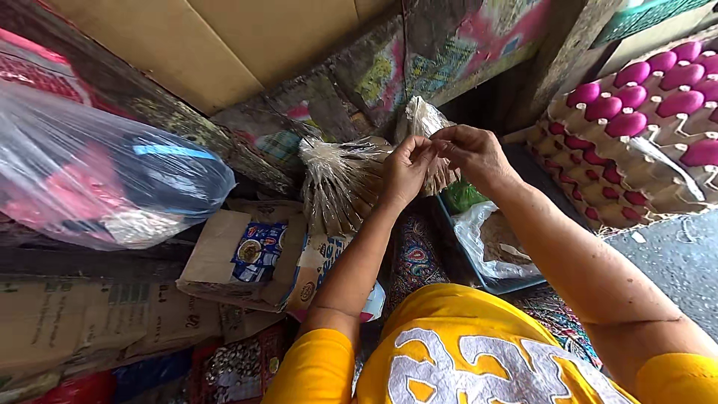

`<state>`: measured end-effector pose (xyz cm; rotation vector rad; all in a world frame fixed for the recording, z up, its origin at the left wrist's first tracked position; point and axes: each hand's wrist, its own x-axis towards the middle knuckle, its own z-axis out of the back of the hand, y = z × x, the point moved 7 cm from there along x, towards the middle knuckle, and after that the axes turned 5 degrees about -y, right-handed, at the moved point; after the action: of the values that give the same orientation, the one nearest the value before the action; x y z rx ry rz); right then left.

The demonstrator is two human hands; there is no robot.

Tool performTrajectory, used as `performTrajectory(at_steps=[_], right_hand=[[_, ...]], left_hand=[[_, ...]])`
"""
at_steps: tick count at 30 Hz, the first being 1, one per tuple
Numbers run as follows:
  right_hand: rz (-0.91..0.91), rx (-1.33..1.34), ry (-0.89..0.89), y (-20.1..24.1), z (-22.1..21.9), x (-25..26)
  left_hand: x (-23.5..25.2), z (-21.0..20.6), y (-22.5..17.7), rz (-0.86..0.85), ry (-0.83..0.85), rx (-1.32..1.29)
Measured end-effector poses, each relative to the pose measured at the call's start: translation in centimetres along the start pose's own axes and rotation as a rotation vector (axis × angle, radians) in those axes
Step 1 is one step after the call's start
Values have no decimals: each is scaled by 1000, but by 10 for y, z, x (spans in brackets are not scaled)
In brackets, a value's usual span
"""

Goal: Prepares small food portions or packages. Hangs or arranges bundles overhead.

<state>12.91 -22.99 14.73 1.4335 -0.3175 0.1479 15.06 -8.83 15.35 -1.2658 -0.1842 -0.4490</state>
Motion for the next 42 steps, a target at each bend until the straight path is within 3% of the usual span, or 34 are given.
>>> performTrajectory(at_steps=[10,24,31,42], right_hand=[[-25,-52,-37,0,-7,13],[104,-44,-52,20,-7,14],[-19,-53,112,1,-22,8],[-19,-46,135,9,-33,5]], left_hand=[[12,10,-1,59,81,-45],[25,12,-6,82,129,-155],[27,18,-2,174,72,-196],[20,26,2,279,147,-356]])
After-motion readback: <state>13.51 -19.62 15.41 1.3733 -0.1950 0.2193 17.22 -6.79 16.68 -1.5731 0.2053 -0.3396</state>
